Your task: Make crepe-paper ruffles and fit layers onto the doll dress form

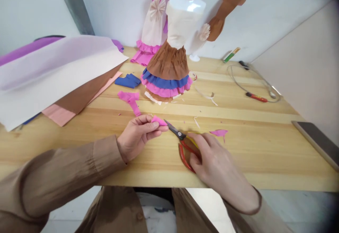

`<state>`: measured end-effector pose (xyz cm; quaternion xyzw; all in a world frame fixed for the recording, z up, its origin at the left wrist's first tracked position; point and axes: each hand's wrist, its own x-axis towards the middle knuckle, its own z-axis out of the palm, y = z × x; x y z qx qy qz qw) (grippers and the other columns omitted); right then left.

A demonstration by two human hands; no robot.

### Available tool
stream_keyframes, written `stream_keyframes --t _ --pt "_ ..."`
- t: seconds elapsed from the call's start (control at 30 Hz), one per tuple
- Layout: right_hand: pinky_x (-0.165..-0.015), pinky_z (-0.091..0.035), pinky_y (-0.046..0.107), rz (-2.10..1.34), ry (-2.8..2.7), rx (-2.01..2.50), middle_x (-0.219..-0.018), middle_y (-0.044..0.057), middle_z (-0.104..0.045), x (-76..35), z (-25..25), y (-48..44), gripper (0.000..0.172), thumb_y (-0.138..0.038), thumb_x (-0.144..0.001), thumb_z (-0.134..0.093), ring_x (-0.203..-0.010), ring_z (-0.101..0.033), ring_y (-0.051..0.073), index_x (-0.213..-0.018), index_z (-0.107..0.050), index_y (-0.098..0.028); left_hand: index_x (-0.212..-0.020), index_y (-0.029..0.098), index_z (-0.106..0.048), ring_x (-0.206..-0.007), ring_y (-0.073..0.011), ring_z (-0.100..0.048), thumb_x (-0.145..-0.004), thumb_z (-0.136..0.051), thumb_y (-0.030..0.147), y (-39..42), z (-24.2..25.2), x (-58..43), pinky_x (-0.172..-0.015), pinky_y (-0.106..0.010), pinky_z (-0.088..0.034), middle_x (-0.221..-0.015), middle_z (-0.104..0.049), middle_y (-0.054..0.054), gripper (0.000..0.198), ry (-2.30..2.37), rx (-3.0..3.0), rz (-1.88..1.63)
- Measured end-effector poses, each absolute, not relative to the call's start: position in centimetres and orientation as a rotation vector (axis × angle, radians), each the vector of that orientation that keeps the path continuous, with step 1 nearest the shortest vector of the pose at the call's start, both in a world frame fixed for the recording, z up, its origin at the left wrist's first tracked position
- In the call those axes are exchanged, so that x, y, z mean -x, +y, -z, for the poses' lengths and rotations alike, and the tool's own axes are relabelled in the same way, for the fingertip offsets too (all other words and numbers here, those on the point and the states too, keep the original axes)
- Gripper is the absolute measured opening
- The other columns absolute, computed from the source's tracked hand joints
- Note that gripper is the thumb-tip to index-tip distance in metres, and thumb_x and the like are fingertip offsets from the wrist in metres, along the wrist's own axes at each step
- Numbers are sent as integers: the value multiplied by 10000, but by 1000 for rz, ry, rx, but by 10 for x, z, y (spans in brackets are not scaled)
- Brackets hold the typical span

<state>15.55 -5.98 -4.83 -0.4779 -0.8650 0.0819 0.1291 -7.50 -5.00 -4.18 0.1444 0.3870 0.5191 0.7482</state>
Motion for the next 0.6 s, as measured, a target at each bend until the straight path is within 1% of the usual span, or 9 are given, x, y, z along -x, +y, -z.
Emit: stream_keyframes --t 0.1,0.17,0.23,0.3,0.33,0.37,0.47,0.53,0.6 --pt "-712 -546 382 -646 -2342 1378 -997 109 -640 -163 46 -53 353 -113 -800 -502 -849 -640 245 -1139 -530 -205 -658 117 -632 -710 -118 -731 -633 -823 99 -51 41 74 -624 -130 -549 -701 -728 -3 194 842 -301 -1127" --pt "-670 -546 332 -968 -2115 1318 -991 92 -647 -168 46 -51 349 -168 -841 -525 -842 -651 219 -1181 -504 -242 -650 117 -628 -694 -121 -730 -619 -833 114 -52 41 74 -620 -139 -546 -706 -735 -12 207 836 -306 -1122" --pt "-605 -535 287 -1241 -1924 1211 -1008 86 -649 -171 46 -52 473 -236 -848 -590 -800 -650 193 -1298 -455 -287 -657 115 -637 -687 -119 -728 -617 -839 139 -53 41 74 -617 -141 -542 -729 -746 -24 206 826 -326 -1118" --pt "-583 -529 276 -1398 -1865 1103 -1046 91 -646 -172 45 -53 645 -297 -789 -690 -759 -637 182 -1375 -421 -317 -665 117 -643 -694 -120 -728 -619 -840 153 -54 42 74 -622 -148 -538 -751 -753 -29 205 816 -341 -1114" --pt "-602 -536 286 -1431 -1880 1068 -1072 98 -645 -172 43 -54 689 -320 -757 -722 -762 -635 185 -1381 -431 -317 -671 119 -645 -700 -122 -728 -624 -838 157 -54 43 75 -627 -154 -536 -759 -754 -29 202 813 -348 -1112" --pt "-636 -545 302 -1435 -1917 1050 -1100 108 -642 -171 41 -54 697 -336 -736 -734 -782 -637 196 -1373 -453 -306 -674 119 -646 -707 -125 -728 -632 -834 162 -54 43 75 -633 -161 -535 -763 -754 -29 197 812 -356 -1108" --pt "-739 -553 348 -1318 -2095 1096 -1154 122 -643 -167 34 -54 650 -318 -708 -709 -849 -647 233 -1324 -511 -264 -675 114 -654 -713 -139 -732 -667 -816 188 -54 42 75 -631 -172 -534 -743 -748 -33 178 805 -375 -1089" --pt "-736 -555 345 -1190 -2209 1175 -1190 118 -642 -164 30 -55 648 -261 -676 -700 -876 -653 247 -1299 -520 -253 -671 115 -662 -701 -154 -737 -663 -819 210 -54 40 74 -611 -174 -535 -716 -745 -33 184 788 -371 -1092" --pt "-697 -558 324 -1083 -2288 1250 -1241 108 -624 -161 28 -57 670 -207 -650 -693 -916 -655 257 -1292 -510 -259 -663 122 -661 -683 -168 -740 -629 -835 221 -54 39 74 -595 -179 -541 -702 -746 -32 203 767 -350 -1111"
